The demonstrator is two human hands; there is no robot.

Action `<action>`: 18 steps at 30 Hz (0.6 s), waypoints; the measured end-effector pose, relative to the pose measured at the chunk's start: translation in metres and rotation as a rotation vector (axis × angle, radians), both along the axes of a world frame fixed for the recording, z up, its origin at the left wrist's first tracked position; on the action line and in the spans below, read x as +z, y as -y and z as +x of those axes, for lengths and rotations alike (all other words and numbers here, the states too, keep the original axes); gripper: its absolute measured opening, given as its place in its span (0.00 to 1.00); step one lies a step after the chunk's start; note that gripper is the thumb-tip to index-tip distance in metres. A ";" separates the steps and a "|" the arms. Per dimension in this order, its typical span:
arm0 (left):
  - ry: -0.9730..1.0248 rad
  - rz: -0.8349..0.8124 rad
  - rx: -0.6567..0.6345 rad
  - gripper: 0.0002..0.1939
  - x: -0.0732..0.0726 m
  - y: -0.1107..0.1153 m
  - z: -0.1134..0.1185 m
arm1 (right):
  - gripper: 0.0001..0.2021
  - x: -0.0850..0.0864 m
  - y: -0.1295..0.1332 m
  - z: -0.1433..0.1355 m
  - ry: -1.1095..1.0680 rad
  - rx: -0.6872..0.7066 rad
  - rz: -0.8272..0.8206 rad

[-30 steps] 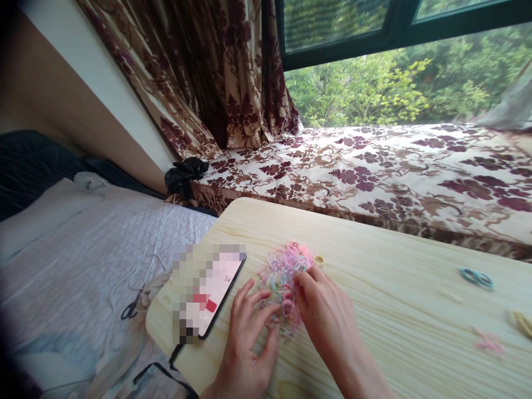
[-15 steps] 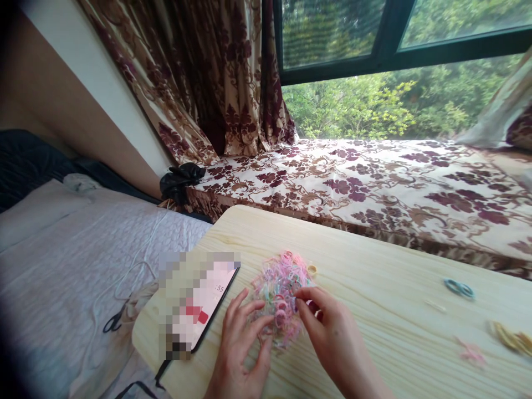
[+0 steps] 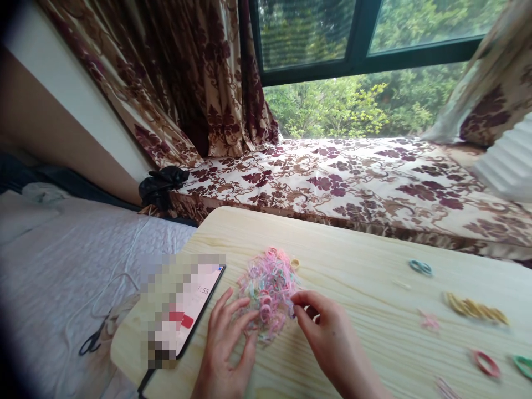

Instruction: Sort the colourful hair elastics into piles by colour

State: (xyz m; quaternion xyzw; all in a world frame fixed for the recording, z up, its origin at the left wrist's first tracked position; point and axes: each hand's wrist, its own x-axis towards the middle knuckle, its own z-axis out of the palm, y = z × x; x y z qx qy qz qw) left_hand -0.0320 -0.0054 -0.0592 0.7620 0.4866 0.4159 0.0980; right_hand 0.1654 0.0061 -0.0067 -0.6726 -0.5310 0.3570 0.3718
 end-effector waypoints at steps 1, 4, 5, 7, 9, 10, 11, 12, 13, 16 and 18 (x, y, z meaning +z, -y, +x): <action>0.000 0.002 -0.005 0.15 0.000 0.000 0.000 | 0.14 -0.002 0.003 0.003 0.026 -0.007 0.006; 0.006 0.008 -0.023 0.15 -0.001 0.000 0.000 | 0.14 -0.010 0.010 0.013 0.087 -0.024 0.001; 0.009 0.010 -0.031 0.15 -0.002 0.000 0.000 | 0.14 -0.012 0.013 0.017 0.098 -0.027 -0.005; 0.011 0.017 -0.044 0.15 -0.003 -0.001 -0.002 | 0.14 -0.014 0.019 0.023 0.111 -0.037 -0.012; 0.004 0.025 -0.056 0.16 -0.006 -0.003 -0.004 | 0.13 -0.013 0.027 0.030 0.123 -0.048 -0.009; -0.009 0.038 -0.068 0.16 -0.007 -0.004 -0.006 | 0.12 -0.012 0.031 0.033 0.134 -0.053 -0.002; -0.026 0.055 -0.084 0.16 -0.008 -0.005 -0.008 | 0.12 -0.011 0.036 0.037 0.149 -0.056 0.006; -0.049 0.076 -0.108 0.16 -0.010 -0.006 -0.009 | 0.13 -0.011 0.042 0.041 0.166 -0.060 0.015; -0.067 0.095 -0.128 0.17 -0.011 -0.007 -0.010 | 0.13 -0.010 0.048 0.046 0.184 -0.065 0.018; -0.039 0.089 -0.112 0.16 -0.013 -0.007 -0.010 | 0.13 -0.011 0.066 0.063 0.229 -0.107 -0.012; -0.009 0.078 -0.097 0.15 -0.013 -0.006 -0.008 | 0.14 -0.012 0.076 0.073 0.241 -0.159 -0.048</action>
